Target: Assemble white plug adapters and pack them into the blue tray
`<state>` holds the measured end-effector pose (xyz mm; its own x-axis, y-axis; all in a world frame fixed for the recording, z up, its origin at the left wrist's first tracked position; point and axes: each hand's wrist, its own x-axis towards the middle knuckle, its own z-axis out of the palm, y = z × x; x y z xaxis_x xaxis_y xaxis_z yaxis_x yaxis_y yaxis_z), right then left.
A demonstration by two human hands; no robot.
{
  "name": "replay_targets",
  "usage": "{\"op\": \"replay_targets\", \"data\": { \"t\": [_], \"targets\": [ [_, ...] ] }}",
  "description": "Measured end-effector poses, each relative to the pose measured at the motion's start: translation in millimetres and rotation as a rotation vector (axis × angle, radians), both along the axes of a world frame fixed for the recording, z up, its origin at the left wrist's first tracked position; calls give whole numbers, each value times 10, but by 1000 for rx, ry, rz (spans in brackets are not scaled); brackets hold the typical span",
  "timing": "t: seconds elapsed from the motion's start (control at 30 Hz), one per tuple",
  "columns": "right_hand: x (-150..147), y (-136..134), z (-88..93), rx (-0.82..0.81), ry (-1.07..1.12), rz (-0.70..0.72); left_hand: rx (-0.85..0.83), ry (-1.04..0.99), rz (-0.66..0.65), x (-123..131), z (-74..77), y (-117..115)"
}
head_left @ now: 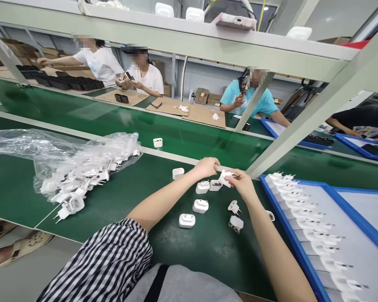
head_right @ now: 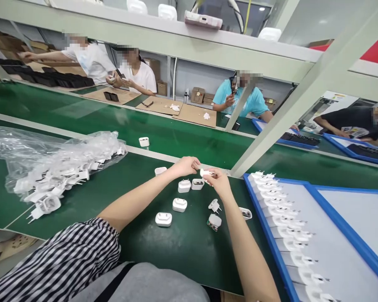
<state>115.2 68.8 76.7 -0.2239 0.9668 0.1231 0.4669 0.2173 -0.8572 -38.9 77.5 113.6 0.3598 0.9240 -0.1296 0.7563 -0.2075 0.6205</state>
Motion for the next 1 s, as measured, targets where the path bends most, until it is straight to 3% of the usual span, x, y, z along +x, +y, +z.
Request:
{"op": "replay_targets", "data": {
  "t": [0.13,0.4,0.67,1.0],
  "targets": [
    [-49,42,-133,132,-315,92,-45,211,-54,31,29,-20],
    [-93,111,-157,123,-600,226,-127,473,-59,315,-71,12],
    [-114,254,-115,79,-725,173,-52,449,-159,283,-136,275],
    [-168,498,-45,-46,-769,202,-221,401,-214,212,-197,427]
  ]
}}
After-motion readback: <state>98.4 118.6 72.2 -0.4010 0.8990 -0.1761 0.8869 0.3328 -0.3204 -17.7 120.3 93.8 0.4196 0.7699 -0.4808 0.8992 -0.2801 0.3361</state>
